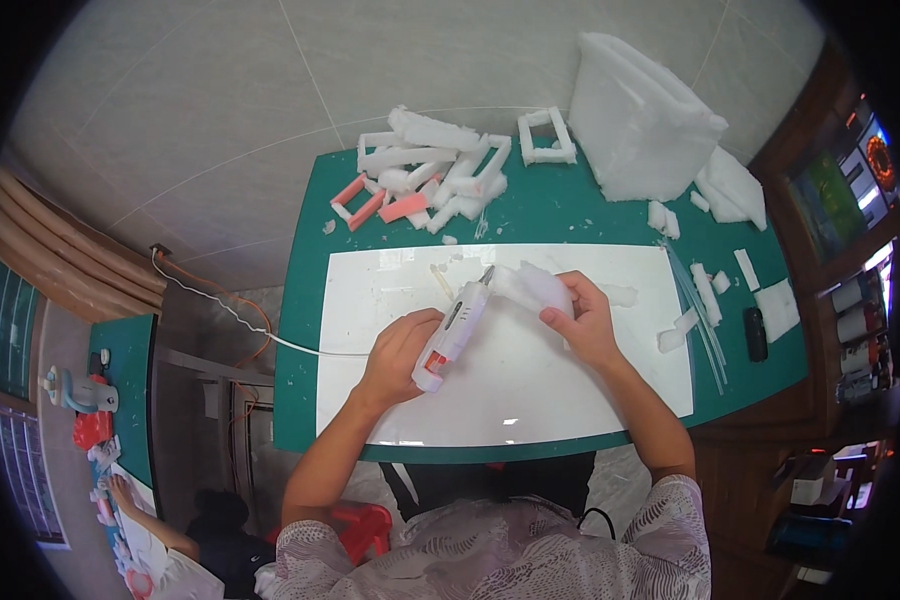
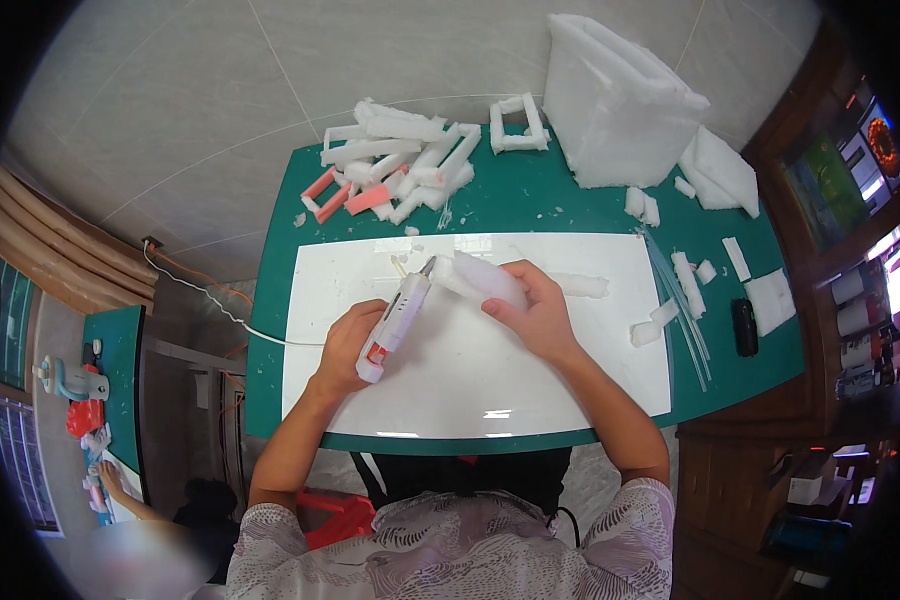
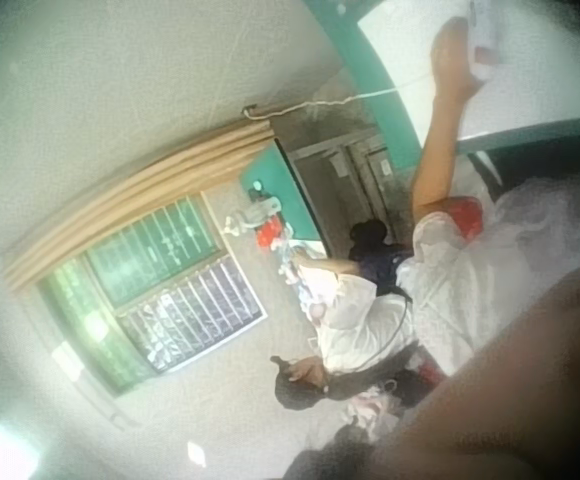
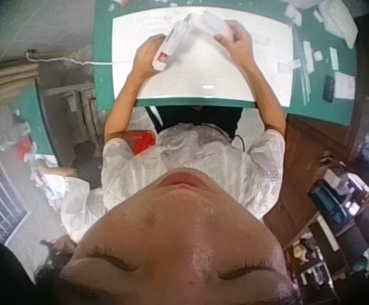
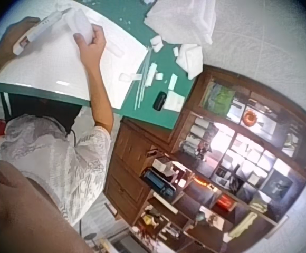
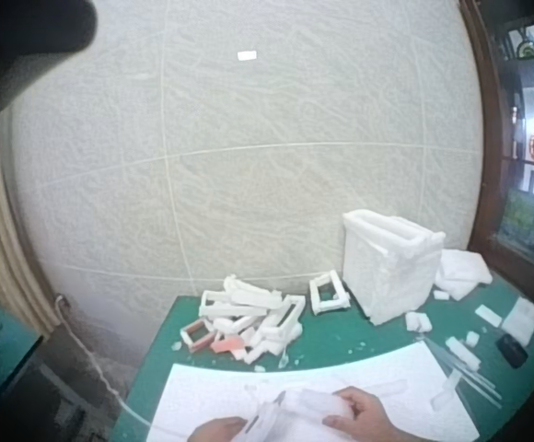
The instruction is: Glue pieces of white foam together using a hot glue gun to create a structured object.
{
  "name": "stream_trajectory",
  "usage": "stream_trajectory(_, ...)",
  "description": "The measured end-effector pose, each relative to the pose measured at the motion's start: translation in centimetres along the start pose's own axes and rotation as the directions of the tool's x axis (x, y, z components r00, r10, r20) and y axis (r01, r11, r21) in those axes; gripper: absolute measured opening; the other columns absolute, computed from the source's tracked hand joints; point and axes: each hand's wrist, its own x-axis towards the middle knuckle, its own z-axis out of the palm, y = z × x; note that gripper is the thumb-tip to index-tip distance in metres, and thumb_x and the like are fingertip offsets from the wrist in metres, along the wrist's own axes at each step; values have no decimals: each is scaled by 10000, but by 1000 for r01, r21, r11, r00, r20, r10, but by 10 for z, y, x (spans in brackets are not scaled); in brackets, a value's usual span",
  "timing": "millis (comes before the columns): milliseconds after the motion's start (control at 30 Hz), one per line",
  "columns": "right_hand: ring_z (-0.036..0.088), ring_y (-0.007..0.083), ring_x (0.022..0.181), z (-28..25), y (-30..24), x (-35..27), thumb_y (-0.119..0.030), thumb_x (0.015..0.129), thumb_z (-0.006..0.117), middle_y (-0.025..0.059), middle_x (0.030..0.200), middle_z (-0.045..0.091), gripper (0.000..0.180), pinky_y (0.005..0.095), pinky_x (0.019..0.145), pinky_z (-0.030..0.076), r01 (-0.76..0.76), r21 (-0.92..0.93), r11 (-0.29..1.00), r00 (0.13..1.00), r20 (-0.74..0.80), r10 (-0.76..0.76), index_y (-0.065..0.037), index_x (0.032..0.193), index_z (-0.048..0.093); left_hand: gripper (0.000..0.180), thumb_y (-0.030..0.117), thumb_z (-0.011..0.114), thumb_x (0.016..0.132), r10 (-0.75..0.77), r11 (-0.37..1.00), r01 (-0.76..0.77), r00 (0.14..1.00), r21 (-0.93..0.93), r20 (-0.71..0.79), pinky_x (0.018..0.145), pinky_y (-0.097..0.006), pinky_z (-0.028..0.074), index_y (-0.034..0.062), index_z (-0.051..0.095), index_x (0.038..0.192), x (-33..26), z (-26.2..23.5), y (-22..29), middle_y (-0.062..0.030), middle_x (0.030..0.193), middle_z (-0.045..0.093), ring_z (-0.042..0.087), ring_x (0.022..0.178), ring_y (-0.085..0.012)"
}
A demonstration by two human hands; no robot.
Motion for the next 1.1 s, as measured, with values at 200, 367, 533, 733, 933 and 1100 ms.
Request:
stream_trajectory(200,578,135,997,3,-4,-2,-35,815,750,63,1045,629,340,278,903,445,-46,68,997,999,17,45,-13,1108,579,480,85,760,644,-2,1000,2,1000,10,0,821,-401,529,-32,609,1085,-1,1,-1,-194,1114,635,647,956,-351)
stream_trajectory(367,577,134,1005,3,-2,-3,-28,816,748,62,1056,628,343,279,908,442,-41,87,995,999,20,40,-13,1111,574,484,86,764,641,10,999,-10,1000,52,3,829,-403,524,-31,607,1084,-2,1,0,-190,1124,634,644,961,-351)
stream_trajectory(533,576,132,1006,3,-3,-3,-28,819,746,61,1058,627,342,276,909,441,-39,72,997,999,15,38,-14,1113,571,522,96,781,610,12,998,-13,1000,69,14,825,-398,519,-28,605,1085,-2,1,-1,-187,1132,633,641,964,-349)
stream_trajectory(733,581,124,987,3,-5,-2,-36,826,743,54,1050,629,334,263,891,445,-34,89,995,999,18,32,-18,1111,569,541,101,787,591,3,996,-6,1000,92,31,834,-402,515,-25,606,1085,-3,2,-4,-183,1144,633,637,979,-348)
stream_trajectory(933,583,114,984,3,-5,-1,-36,829,742,52,1048,634,338,256,886,446,-44,113,993,999,13,43,-24,1116,564,527,90,782,604,-1,997,-2,999,76,36,845,-410,515,-20,607,1089,-1,2,-2,-180,1142,634,637,984,-350)
stream_trajectory(1100,590,117,983,5,-2,-2,-39,832,742,57,1051,639,350,258,888,450,-25,119,993,999,37,20,-24,1132,562,499,65,766,619,-1,1000,1,1000,-4,23,831,-406,526,-24,609,1085,-1,2,2,-187,1128,633,642,969,-355)
